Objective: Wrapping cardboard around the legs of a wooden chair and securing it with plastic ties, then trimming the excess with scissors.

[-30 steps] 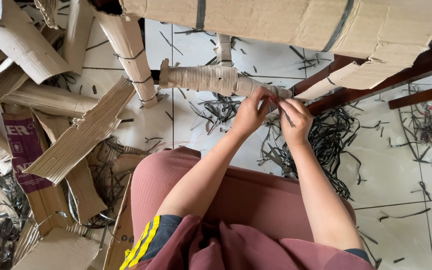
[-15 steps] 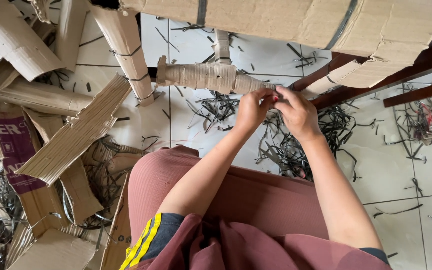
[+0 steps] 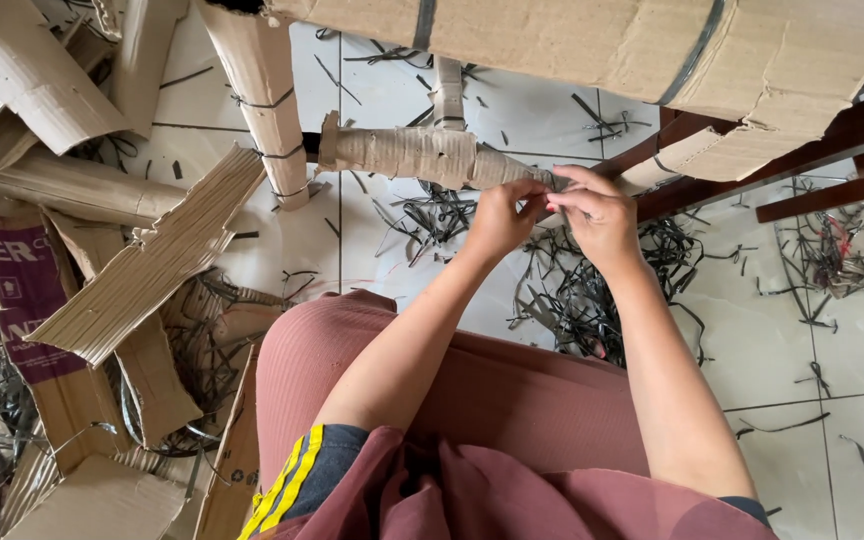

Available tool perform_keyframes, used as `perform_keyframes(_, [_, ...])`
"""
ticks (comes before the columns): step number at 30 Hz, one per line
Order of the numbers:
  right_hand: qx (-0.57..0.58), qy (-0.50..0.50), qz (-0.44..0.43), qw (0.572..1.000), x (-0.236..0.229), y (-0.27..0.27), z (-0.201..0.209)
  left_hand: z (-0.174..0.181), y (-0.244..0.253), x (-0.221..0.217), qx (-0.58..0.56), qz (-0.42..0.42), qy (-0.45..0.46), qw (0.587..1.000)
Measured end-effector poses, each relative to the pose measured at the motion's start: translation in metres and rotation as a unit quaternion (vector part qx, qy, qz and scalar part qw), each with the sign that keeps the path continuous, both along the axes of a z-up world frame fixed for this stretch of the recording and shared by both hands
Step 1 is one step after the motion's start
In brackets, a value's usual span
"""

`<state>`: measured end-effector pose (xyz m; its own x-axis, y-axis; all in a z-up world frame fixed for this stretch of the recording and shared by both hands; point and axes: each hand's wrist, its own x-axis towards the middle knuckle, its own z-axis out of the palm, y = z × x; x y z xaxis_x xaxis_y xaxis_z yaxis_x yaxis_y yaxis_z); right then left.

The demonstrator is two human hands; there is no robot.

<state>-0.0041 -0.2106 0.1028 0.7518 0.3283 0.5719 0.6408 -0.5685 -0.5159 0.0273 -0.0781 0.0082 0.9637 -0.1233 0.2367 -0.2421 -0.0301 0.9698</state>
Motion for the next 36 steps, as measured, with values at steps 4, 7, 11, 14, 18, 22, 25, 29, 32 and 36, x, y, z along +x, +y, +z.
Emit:
perform_keyframes(4, [-0.121,-0.043,0.018,0.991,0.007,-0.014,-0.004,0.003,0.000,-0.001,-0.013,0.006,-0.003,1.000])
perform_keyframes(7, [-0.163,-0.019,0.017,0.986,0.008,-0.021,-0.008,0.004,-0.002,-0.003,-0.029,-0.002,-0.006,1.000])
perform_keyframes(11, [-0.030,0.019,-0.057,0.998,0.015,-0.018,-0.020,0.001,0.001,-0.001,-0.034,-0.039,0.022,0.998])
perform_keyframes(14, [0.002,0.033,-0.126,0.992,0.020,-0.015,-0.028,0.012,0.011,-0.005,-0.063,-0.066,0.046,0.995])
perform_keyframes(18, [-0.035,0.014,-0.110,0.993,0.025,-0.020,-0.034,0.012,0.019,-0.004,-0.146,-0.096,0.058,0.983])
perform_keyframes(22, [-0.041,0.033,-0.088,0.995,0.028,-0.035,-0.049,0.005,0.017,-0.002,-0.175,-0.100,0.054,0.978])
perform_keyframes(25, [-0.148,-0.030,-0.090,0.984,0.030,-0.040,-0.055,0.006,0.018,-0.003,-0.165,-0.096,0.030,0.981])
perform_keyframes(29, [-0.287,-0.005,-0.103,0.953,0.027,-0.047,-0.063,-0.001,0.014,-0.004,-0.118,-0.044,-0.013,0.992])
perform_keyframes(32, [-0.299,0.074,-0.099,0.946,0.019,-0.030,-0.040,0.000,0.014,-0.005,-0.053,0.001,-0.058,0.997])
perform_keyframes(36, [-0.236,0.202,-0.093,0.946,0.030,-0.042,-0.043,0.005,0.011,-0.007,-0.001,0.042,-0.108,0.993])
